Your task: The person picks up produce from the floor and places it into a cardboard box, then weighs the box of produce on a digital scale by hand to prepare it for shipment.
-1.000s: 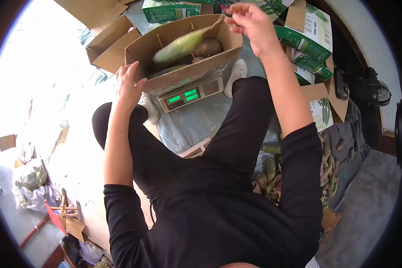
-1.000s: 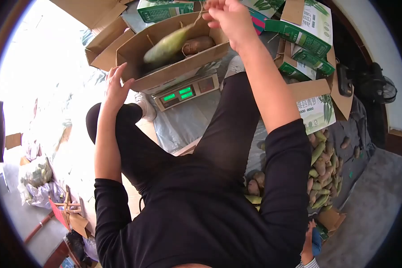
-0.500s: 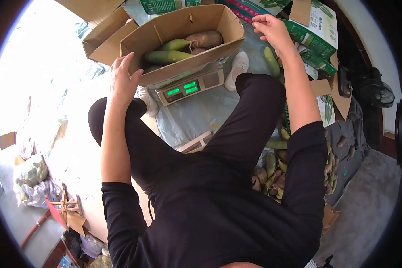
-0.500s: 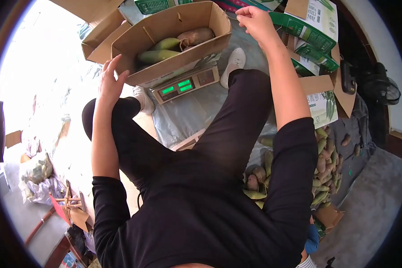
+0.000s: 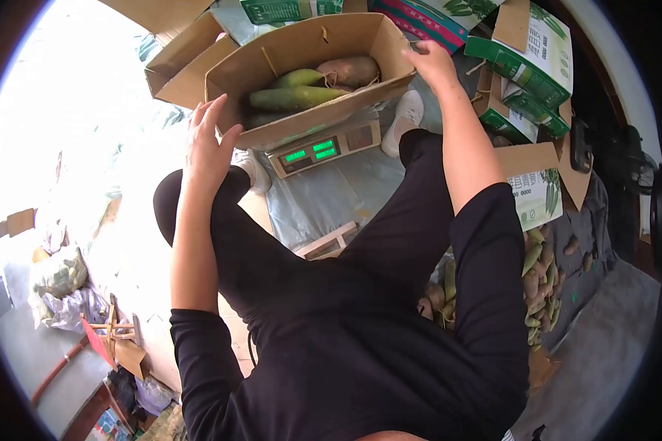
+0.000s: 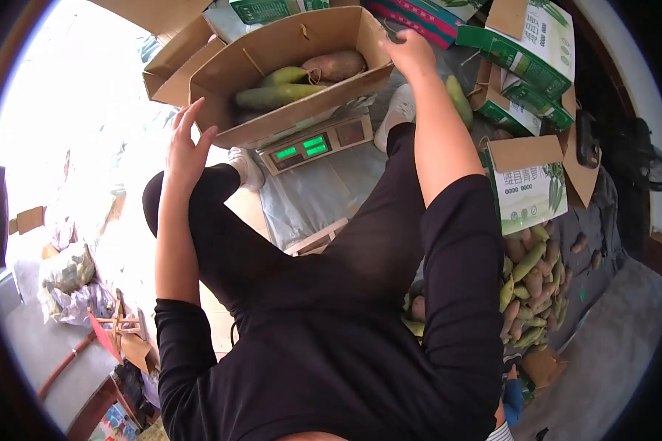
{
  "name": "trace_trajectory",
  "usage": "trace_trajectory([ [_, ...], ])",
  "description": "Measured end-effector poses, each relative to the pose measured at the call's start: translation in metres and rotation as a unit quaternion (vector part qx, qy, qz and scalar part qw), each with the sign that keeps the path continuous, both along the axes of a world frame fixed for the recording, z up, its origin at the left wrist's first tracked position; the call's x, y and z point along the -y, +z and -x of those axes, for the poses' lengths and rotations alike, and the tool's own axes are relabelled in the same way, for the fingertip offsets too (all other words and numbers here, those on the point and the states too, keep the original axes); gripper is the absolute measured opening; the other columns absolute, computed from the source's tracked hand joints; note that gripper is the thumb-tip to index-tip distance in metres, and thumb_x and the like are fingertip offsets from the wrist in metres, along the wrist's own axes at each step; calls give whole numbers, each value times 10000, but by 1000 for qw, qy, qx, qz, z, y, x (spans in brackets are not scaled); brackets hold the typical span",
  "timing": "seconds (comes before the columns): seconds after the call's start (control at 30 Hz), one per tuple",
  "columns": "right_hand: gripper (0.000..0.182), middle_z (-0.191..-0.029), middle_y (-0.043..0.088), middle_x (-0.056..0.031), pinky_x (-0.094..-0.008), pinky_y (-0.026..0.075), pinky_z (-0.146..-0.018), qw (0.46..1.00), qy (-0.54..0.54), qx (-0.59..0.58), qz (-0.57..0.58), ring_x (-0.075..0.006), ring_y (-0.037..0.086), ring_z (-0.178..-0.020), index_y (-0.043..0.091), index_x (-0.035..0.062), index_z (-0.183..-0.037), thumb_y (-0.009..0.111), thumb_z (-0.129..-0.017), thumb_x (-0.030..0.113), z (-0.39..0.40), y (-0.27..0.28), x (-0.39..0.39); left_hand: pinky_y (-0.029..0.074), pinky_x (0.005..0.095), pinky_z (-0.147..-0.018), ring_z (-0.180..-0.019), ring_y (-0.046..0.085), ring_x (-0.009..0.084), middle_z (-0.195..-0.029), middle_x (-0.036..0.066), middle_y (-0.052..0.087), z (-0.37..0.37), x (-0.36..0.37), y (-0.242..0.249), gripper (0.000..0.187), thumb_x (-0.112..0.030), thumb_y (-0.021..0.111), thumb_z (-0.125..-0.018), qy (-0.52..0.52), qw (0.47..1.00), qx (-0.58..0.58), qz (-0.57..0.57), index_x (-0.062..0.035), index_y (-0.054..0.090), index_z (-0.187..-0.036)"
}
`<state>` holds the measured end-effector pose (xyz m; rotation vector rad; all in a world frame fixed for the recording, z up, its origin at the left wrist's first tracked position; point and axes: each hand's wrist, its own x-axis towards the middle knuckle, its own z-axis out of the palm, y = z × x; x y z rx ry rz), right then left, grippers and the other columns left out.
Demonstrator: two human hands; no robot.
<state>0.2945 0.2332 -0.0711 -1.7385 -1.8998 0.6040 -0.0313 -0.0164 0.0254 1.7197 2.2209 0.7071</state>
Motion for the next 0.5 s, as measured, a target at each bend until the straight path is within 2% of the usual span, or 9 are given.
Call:
trace_trajectory([
  [0.03,589,-1099,623,-180,-360,461,-858,993,13,-62,98,-292,605,-1006,615,12,-1107,685,-697,429,-2,-1,-5,358,383,-1000,-1200,436,344,-1256,169,487,1,1,1,510,-135,651,-778,1,1000,-3,-2,-62,495,-1258],
  [0.13,579,-1077,630,-189,-363,461,-856,996,26,-57,63,-295,605,-1002,629,2,-1082,689,-692,425,-4,-3,-7,359,374,-1000,-1210,440,325,-1272,166,478,11,-1,4,516,-132,649,-784,-13,999,32,-12,-64,487,-1269],
  [0.2,569,-1052,637,-188,-368,464,-844,996,34,-66,52,-297,611,-985,633,1,-1068,690,-690,423,0,4,-3,349,361,-1012,-1208,456,265,-1266,136,506,19,-2,14,534,-126,646,-792,-40,997,61,-4,-86,475,-1297],
  [0.33,511,-1004,646,-181,-380,466,-813,995,58,9,84,-304,614,-955,649,10,-996,678,-697,423,9,36,7,356,354,-1003,-1190,474,250,-1216,136,544,39,-14,30,506,-116,641,-800,-33,998,47,11,-71,484,-1279],
  [0.37,494,-990,647,-178,-386,466,-803,988,56,67,128,-308,613,-946,651,16,-972,667,-703,430,12,45,9,389,364,-964,-1145,506,271,-1168,150,569,47,-19,28,473,-185,643,-816,-25,999,31,9,-57,501,-1249],
  [0.4,478,-977,648,-175,-392,466,-794,976,54,125,170,-313,612,-938,653,21,-947,656,-709,436,15,50,10,389,364,-964,-1145,506,271,-1168,150,569,54,-23,25,473,-185,643,-816,-22,999,29,8,-57,501,-1249],
  [0.47,462,-989,643,-174,-409,465,-791,975,60,151,153,-326,605,-942,654,38,-934,626,-726,450,15,49,11,423,379,-905,-1058,549,292,-1097,179,592,68,-31,13,481,-284,638,-828,57,993,20,98,-34,509,-1218],
  [0.5,468,-1014,637,-174,-417,463,-803,971,58,167,159,-328,599,-963,652,43,-954,613,-735,455,15,50,11,452,380,-835,-959,578,289,-1030,202,602,83,-33,-9,510,-353,635,-825,40,995,-2,96,3,521,-1172],
])
